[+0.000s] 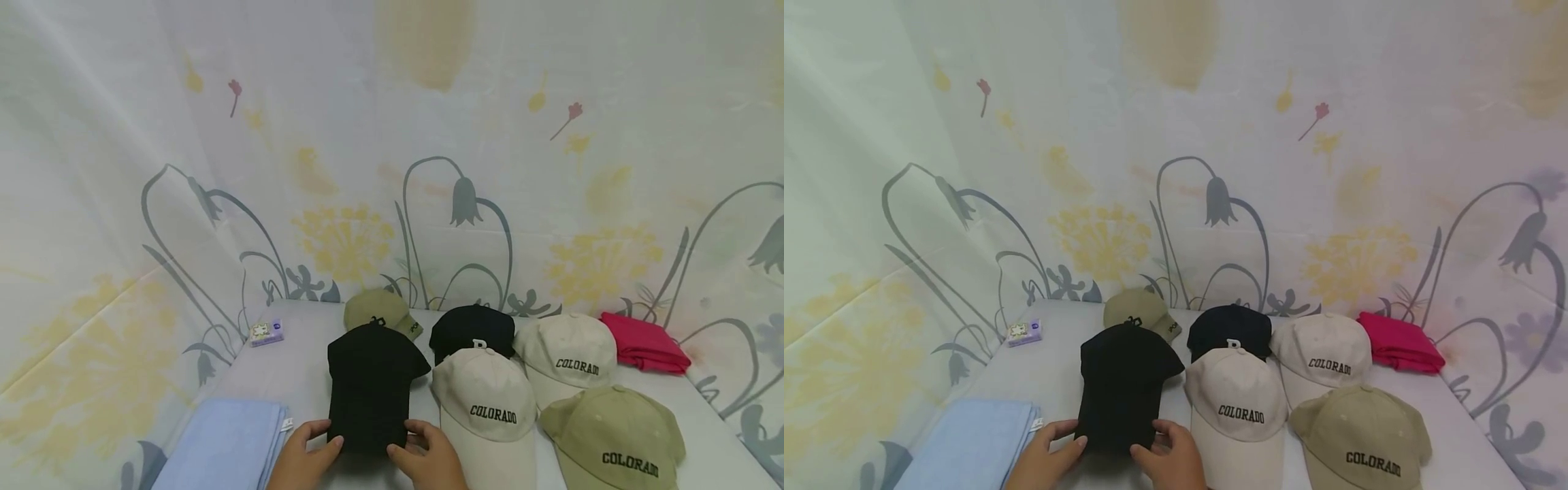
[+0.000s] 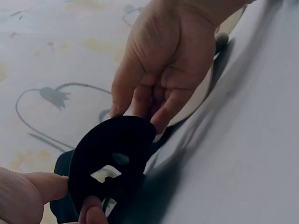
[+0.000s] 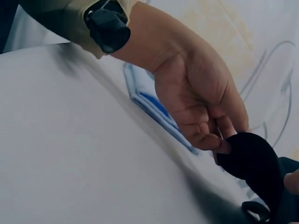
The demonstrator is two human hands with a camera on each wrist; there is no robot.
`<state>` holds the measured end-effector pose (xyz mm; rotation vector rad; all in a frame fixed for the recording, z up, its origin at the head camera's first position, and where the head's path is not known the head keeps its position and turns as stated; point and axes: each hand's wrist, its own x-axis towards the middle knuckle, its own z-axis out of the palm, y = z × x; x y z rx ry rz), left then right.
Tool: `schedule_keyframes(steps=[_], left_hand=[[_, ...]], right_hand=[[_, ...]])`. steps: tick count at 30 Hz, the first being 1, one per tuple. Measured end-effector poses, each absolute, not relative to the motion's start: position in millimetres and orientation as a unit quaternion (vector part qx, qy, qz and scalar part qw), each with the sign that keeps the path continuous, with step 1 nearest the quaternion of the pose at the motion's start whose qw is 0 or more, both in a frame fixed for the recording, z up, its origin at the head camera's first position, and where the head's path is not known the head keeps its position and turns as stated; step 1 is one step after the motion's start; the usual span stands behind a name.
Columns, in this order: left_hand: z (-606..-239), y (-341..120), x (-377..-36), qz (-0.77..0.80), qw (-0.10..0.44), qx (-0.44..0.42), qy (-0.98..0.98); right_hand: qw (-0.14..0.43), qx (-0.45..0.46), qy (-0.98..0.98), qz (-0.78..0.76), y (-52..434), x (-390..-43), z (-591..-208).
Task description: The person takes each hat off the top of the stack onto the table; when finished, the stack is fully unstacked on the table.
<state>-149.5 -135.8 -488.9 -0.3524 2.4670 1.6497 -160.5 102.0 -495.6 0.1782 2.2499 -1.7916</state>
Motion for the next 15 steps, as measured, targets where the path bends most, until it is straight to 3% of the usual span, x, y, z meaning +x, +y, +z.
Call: schedule_keyframes(steps=[15], left_hand=[[-508.7,-142.5,-134.5,0.590,0.136,-0.126,0.786]], right_hand=[[0.129,0.042,0.820,-0.556,108.1,-149.4,-498.8]])
